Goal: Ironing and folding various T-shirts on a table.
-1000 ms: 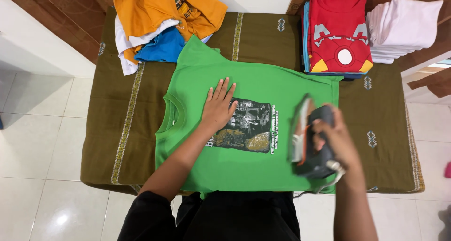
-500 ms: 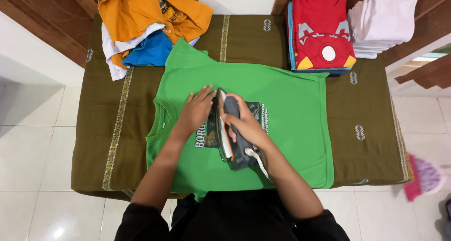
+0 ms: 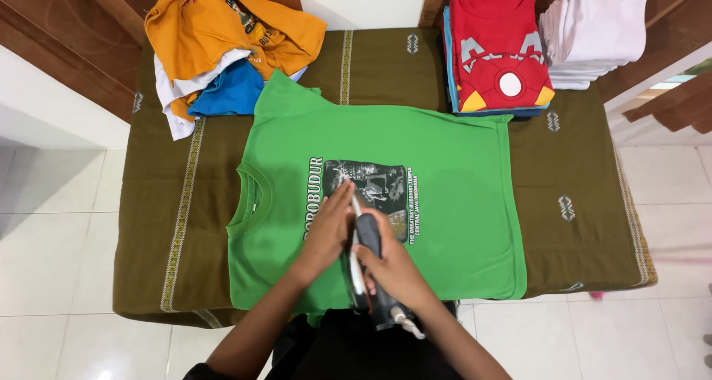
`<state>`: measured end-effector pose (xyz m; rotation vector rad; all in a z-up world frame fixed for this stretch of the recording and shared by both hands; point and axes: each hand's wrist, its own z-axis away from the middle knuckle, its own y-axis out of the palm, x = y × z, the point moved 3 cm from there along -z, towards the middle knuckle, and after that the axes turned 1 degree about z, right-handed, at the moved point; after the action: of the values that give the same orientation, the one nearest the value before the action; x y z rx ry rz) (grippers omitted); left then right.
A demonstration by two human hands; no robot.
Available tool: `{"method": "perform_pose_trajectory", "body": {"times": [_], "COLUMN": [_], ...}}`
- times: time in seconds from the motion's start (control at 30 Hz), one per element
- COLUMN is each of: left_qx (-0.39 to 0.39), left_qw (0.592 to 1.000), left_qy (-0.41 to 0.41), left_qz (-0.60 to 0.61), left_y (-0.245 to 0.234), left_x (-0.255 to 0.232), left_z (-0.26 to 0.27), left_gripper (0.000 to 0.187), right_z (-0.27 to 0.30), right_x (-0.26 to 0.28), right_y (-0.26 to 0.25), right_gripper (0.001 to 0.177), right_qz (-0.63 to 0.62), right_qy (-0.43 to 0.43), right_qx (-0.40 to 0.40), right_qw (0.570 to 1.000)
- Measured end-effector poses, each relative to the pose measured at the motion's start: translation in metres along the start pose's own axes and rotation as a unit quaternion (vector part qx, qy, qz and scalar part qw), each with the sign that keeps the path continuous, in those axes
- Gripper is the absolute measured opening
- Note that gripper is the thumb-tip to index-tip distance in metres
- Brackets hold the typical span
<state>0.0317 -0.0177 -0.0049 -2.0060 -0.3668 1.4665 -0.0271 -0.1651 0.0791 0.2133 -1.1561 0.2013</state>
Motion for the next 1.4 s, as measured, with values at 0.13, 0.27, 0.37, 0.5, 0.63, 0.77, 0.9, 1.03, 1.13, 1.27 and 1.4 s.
{"method": "perform_pose_trajectory", "body": {"times": [0.13,0.27,0.37,0.5,0.63,0.77,0.9,1.03,1.13,1.27,1.4], "left_qx": [0.030,0.029,0.023,0.022,0.020,0.023,0.014,-0.065,-0.117,-0.096,0.026], "left_qw": [0.982,0.973,0.968,0.967,0.968,0.972,0.992,0.994,0.980,0.990,0.992], "left_qy": [0.026,0.045,0.058,0.058,0.052,0.041,0.014,-0.017,-0.024,-0.008,-0.024], "left_qz": [-0.183,-0.223,-0.244,-0.247,-0.245,-0.230,-0.121,0.085,0.160,0.101,-0.122], "left_y": [0.008,0.012,0.015,0.016,0.018,0.014,0.003,-0.004,-0.010,-0.004,0.004], "left_x": [-0.009,-0.007,-0.005,-0.003,-0.001,-0.004,-0.007,0.006,0.008,0.009,-0.005], "left_z": [0.004,0.006,0.007,0.007,0.007,0.007,0.005,0.009,0.010,0.008,0.000], "left_gripper": [0.061,0.066,0.067,0.067,0.068,0.072,0.074,0.064,0.057,0.060,0.075], "right_z": [0.013,0.034,0.052,0.066,0.065,0.043,0.017,-0.002,-0.021,-0.061,-0.086], "right_x": [-0.008,-0.024,-0.031,-0.023,-0.009,-0.017,-0.006,0.003,0.009,0.020,0.031], "right_y": [-0.032,-0.094,-0.145,-0.183,-0.186,-0.167,-0.094,-0.021,0.003,-0.009,-0.057], "right_gripper": [0.065,0.068,0.066,0.067,0.067,0.069,0.069,0.066,0.062,0.067,0.065], "right_qz": [0.031,0.025,0.028,0.001,-0.045,-0.049,-0.039,0.027,0.080,0.103,0.111], "right_qy": [0.023,0.038,-0.015,-0.025,-0.002,0.006,0.024,0.021,-0.007,0.001,-0.007], "right_qx": [-0.072,-0.147,-0.227,-0.304,-0.315,-0.271,-0.082,0.086,0.153,0.113,0.005], "right_qw": [0.997,0.988,0.973,0.952,0.948,0.961,0.996,0.996,0.985,0.988,0.994]}}
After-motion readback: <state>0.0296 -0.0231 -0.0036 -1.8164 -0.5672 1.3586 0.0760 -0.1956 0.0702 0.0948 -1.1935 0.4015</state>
